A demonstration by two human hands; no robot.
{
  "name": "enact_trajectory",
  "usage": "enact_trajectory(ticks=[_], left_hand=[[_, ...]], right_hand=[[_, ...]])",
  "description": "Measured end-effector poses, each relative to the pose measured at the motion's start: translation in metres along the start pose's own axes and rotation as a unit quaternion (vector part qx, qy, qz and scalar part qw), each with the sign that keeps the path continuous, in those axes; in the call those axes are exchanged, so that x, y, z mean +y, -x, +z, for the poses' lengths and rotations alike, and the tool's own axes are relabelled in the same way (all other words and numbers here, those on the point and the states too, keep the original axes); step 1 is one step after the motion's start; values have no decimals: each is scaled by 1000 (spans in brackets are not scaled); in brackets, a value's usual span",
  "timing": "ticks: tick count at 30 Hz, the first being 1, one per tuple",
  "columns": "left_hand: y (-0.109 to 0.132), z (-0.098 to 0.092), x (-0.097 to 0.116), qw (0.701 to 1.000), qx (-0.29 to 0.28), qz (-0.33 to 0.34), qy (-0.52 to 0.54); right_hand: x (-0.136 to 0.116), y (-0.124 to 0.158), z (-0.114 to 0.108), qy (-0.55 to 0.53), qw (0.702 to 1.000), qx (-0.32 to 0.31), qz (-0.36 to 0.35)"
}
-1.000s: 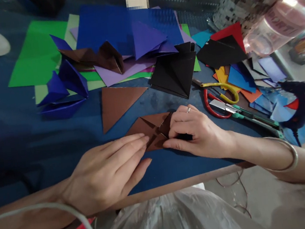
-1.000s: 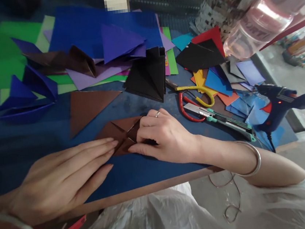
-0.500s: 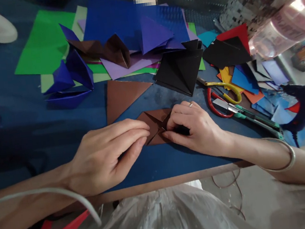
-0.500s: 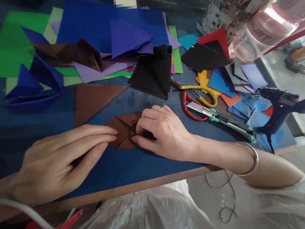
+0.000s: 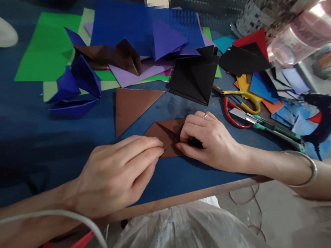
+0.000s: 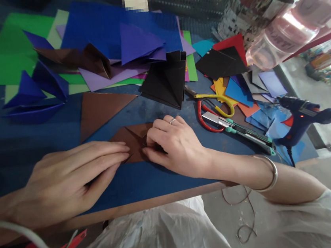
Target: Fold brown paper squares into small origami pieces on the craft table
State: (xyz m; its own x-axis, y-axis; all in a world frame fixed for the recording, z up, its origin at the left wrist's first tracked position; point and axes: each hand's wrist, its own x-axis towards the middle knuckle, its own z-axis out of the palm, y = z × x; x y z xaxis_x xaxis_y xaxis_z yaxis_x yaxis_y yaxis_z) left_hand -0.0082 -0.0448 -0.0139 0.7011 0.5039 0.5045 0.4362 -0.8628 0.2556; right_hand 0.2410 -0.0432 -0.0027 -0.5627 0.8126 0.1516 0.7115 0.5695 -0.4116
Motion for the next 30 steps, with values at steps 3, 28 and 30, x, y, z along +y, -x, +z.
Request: enact_trajectory(ticks=[3,28,30], left_hand=[[3,-1,-1,1000,4,18,22],[3,-4,0,999,-9,47,24],[3,-5,0,999,-8,42,30]], right_hand=[[0,1,1,12,1000,4,2],[-3,-3,2,-45,999,5,-17],[-5,-3,3,-52,999,10,-11]])
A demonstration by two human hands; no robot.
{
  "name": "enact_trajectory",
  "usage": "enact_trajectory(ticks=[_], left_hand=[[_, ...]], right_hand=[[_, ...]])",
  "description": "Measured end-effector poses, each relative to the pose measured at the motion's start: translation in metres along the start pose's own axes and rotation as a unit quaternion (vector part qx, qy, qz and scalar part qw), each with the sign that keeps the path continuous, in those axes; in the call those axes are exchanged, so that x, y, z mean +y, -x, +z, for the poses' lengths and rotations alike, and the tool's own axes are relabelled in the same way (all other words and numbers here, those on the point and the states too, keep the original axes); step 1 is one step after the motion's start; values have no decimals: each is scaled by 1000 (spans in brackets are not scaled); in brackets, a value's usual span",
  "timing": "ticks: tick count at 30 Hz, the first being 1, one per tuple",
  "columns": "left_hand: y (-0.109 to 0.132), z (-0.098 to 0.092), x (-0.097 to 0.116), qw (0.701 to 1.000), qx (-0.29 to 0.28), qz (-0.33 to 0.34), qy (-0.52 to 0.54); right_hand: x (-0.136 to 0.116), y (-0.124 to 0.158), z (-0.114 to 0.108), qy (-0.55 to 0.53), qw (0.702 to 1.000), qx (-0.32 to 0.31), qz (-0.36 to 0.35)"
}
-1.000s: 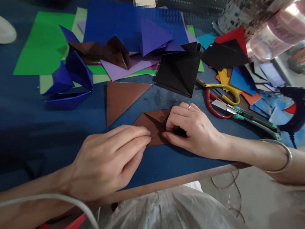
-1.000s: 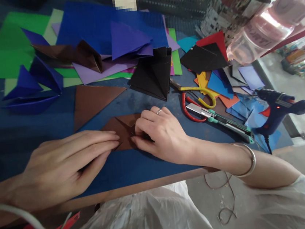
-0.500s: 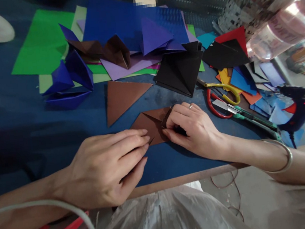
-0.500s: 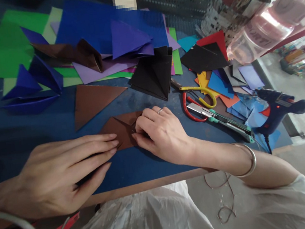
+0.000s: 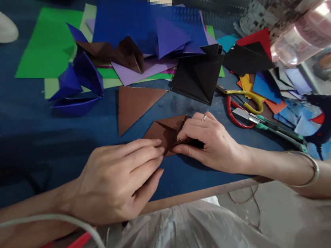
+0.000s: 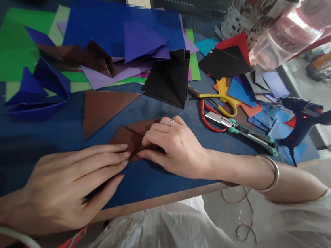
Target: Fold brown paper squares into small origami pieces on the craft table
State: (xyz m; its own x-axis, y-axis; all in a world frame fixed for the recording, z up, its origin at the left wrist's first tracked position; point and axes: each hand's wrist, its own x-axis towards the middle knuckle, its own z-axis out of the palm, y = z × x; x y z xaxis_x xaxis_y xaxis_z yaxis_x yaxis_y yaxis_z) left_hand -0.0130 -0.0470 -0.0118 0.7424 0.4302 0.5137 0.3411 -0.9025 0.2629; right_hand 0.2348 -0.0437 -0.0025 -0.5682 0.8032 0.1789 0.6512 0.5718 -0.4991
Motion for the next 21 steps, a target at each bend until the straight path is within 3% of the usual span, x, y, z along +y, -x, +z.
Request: enact_trajectory(ticks=[21], left_hand=[[1,-2,1,999,-16,9,-28]], right_hand=[[-6,1,5,44,999,-4,27]])
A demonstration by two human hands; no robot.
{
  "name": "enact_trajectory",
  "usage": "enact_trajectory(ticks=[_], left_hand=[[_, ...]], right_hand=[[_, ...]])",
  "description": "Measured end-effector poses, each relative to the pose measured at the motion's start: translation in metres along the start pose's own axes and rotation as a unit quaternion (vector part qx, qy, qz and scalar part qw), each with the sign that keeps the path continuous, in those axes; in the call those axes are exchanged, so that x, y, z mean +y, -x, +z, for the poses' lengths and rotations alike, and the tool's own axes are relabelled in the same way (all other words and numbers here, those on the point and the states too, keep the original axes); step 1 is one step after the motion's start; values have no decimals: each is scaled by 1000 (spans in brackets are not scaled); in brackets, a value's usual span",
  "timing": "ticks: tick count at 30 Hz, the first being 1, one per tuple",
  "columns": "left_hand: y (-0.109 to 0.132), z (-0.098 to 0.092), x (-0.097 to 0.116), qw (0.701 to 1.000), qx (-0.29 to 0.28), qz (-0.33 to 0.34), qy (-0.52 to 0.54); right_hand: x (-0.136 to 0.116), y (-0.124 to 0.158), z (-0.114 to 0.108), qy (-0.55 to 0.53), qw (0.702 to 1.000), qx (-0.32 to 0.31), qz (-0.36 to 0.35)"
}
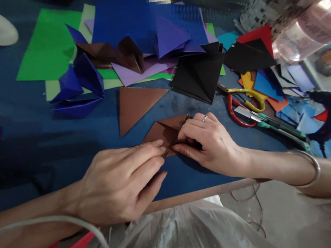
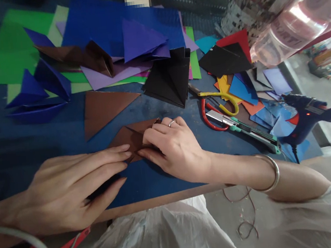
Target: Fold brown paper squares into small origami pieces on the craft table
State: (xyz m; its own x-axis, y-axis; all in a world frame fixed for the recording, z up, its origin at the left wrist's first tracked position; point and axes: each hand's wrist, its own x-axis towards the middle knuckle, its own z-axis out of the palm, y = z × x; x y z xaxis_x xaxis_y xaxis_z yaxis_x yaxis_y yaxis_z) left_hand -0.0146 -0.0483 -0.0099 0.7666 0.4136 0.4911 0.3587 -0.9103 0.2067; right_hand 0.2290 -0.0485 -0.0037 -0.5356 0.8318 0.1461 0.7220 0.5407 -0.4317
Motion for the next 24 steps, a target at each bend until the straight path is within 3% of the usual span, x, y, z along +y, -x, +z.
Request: enact_trajectory(ticks=[14,24], left_hand=[[-3,1,5,993,-31,50,-106],[-6,-1,8,993,-49,44,-101]], right_hand=[[3,-1,0,-18,1000,0,10],[5,-1,0,14,999,20,49]])
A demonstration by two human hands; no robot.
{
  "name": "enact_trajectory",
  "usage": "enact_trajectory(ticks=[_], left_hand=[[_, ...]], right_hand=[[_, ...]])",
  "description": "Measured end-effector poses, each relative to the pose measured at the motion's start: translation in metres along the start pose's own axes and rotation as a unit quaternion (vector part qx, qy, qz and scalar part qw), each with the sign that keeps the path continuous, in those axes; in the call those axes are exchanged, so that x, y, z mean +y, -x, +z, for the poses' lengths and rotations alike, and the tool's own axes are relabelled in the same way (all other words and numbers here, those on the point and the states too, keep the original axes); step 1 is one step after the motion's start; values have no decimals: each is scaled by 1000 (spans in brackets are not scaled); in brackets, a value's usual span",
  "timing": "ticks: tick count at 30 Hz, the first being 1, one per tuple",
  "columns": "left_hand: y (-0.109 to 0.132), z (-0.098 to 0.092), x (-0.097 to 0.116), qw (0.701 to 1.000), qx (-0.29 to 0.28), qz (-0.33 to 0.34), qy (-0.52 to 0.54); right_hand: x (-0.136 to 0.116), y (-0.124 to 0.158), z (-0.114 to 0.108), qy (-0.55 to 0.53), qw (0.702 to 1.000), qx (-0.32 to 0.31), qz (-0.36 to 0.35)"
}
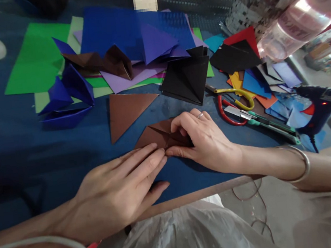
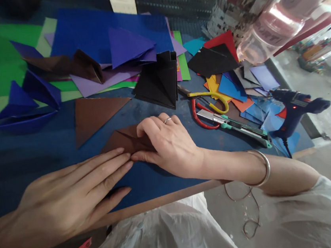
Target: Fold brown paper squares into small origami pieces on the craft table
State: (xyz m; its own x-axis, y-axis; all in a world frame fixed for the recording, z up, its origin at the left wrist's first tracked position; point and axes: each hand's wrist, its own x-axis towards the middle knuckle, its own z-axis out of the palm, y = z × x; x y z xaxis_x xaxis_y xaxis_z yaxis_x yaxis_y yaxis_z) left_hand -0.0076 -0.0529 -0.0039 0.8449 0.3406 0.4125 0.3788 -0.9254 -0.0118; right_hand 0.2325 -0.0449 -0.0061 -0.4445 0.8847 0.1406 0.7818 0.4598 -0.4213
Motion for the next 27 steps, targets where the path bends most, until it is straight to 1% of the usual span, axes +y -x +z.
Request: enact_trajectory(ticks=[3,6,13,20,27], left_hand=[[1,0,0,1000,-1,-10,6],[0,1,-1,1000,4,-14,3],[-2,-1,0,999,-1,34,-16],[0,0,-2,998,-21,51,-30],[1,1,-2,999,-13,41,-27]], right_hand=[[1,1,0,14,1000,14,10],[1,2,0,21,1000,13,11],[5,4,-3,25,1000,20,-1],[14,7,-7,26,1000,7,-16],[21,13,-15,39,999,-15,-32]])
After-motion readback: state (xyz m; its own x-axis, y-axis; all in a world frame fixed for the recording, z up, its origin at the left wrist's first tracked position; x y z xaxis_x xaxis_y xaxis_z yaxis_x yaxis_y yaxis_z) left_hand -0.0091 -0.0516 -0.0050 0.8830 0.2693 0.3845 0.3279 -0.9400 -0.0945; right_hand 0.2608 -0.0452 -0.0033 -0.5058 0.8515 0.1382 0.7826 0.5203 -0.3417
